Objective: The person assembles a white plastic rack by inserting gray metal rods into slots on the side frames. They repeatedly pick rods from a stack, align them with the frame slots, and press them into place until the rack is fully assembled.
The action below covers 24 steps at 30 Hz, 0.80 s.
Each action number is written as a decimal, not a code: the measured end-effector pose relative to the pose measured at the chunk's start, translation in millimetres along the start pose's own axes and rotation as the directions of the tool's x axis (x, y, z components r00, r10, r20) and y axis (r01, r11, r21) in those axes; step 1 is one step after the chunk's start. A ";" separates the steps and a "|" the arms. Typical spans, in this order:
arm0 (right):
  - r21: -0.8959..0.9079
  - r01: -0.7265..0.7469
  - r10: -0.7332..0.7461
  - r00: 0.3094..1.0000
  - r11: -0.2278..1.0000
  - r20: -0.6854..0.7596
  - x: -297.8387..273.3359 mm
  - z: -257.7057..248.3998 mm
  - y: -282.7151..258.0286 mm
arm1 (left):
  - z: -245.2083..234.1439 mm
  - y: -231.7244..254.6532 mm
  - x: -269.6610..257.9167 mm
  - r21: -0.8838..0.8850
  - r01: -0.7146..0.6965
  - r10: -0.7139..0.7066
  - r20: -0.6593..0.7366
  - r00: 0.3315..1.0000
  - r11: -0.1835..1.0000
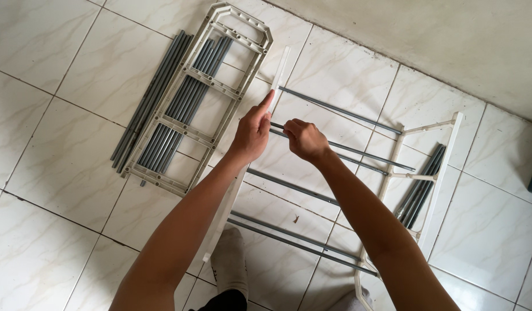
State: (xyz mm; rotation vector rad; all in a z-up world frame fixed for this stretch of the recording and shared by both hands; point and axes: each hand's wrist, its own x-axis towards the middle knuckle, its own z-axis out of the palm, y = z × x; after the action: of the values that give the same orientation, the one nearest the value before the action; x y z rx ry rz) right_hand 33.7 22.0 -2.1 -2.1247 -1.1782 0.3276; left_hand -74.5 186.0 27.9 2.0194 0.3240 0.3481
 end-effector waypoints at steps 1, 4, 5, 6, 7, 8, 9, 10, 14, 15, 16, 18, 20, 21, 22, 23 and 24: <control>0.033 -0.067 0.065 0.997 0.997 0.048 3.6 -1.5 1.8 | -0.2 0.7 0.5 0.012 -0.010 0.010 -0.002 1.000 1.000; 0.129 -0.218 0.191 0.962 0.967 0.194 18.7 -6.9 10.6 | -1.4 1.9 0.4 0.002 0.015 -0.015 0.010 1.000 1.000; 0.159 -0.262 0.219 0.945 0.952 0.243 23.6 -8.5 13.8 | -1.3 2.0 0.3 -0.010 0.034 -0.034 0.018 0.999 0.999; 0.171 -0.270 0.221 0.940 0.948 0.261 27.4 -9.2 16.0 | 0.1 2.5 0.6 -0.006 0.025 -0.025 0.012 1.000 1.000; 0.184 -0.279 0.222 0.934 0.943 0.279 30.1 -9.2 17.0 | 1.5 3.1 0.7 -0.002 0.016 -0.016 0.005 1.000 1.000; 0.196 -0.288 0.223 0.928 0.937 0.297 31.8 -8.7 17.2 | 2.2 3.7 0.6 0.003 0.007 -0.007 -0.001 1.000 1.000; 0.165 -0.228 0.183 0.951 0.960 0.251 30.8 -7.6 16.0 | 2.2 4.1 0.2 0.010 0.004 -0.004 -0.002 1.000 1.000; 0.131 -0.168 0.139 0.969 0.977 0.205 26.3 -5.6 13.2 | 1.6 4.5 -0.8 0.017 0.001 -0.001 -0.003 1.000 1.000; 0.052 0.098 -0.096 0.995 0.994 -0.030 10.8 -4.0 8.0 | 1.3 5.3 -0.2 -0.009 -0.012 0.012 -0.021 1.000 1.000; -0.002 0.115 -0.115 0.993 0.993 -0.032 8.4 -3.5 8.2 | 2.3 5.6 -0.4 0.003 -0.002 0.003 -0.025 1.000 1.000; -0.055 0.132 -0.134 0.990 0.990 -0.034 6.3 -3.0 8.7 | 3.3 5.7 -0.3 0.014 0.008 -0.007 -0.029 1.000 1.000; -0.129 0.148 -0.152 0.988 0.981 -0.020 2.6 -1.8 9.7 | 5.2 6.0 -1.3 0.035 0.010 -0.009 -0.038 0.999 0.999; -0.172 0.146 -0.148 0.989 0.974 -0.001 2.6 -1.2 10.6 | 5.3 6.5 0.3 0.056 -0.015 0.017 -0.045 0.999 0.998; -0.190 0.151 -0.153 0.988 0.970 0.004 1.9 -1.1 10.9 | 4.6 6.6 0.5 0.045 -0.004 0.006 -0.042 0.999 0.999; -0.208 0.156 -0.158 0.987 0.966 0.009 0.9 -1.3 11.2 | 3.3 6.6 0.5 0.033 0.006 -0.005 -0.039 0.999 0.999; -0.228 0.161 -0.163 0.987 0.960 0.011 1.0 -1.8 11.8 | 1.9 6.5 1.6 0.022 0.013 -0.013 -0.036 0.999 1.000; -0.256 0.193 -0.195 0.981 0.947 0.019 1.4 -2.6 12.6 | 0.9 6.7 2.5 0.024 0.017 -0.016 -0.030 0.999 1.000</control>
State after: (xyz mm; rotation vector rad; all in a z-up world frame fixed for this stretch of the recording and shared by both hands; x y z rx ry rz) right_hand 44.0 17.4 -8.4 -2.1993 -1.4802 0.0812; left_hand -71.2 183.2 33.8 2.0361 0.3650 0.3659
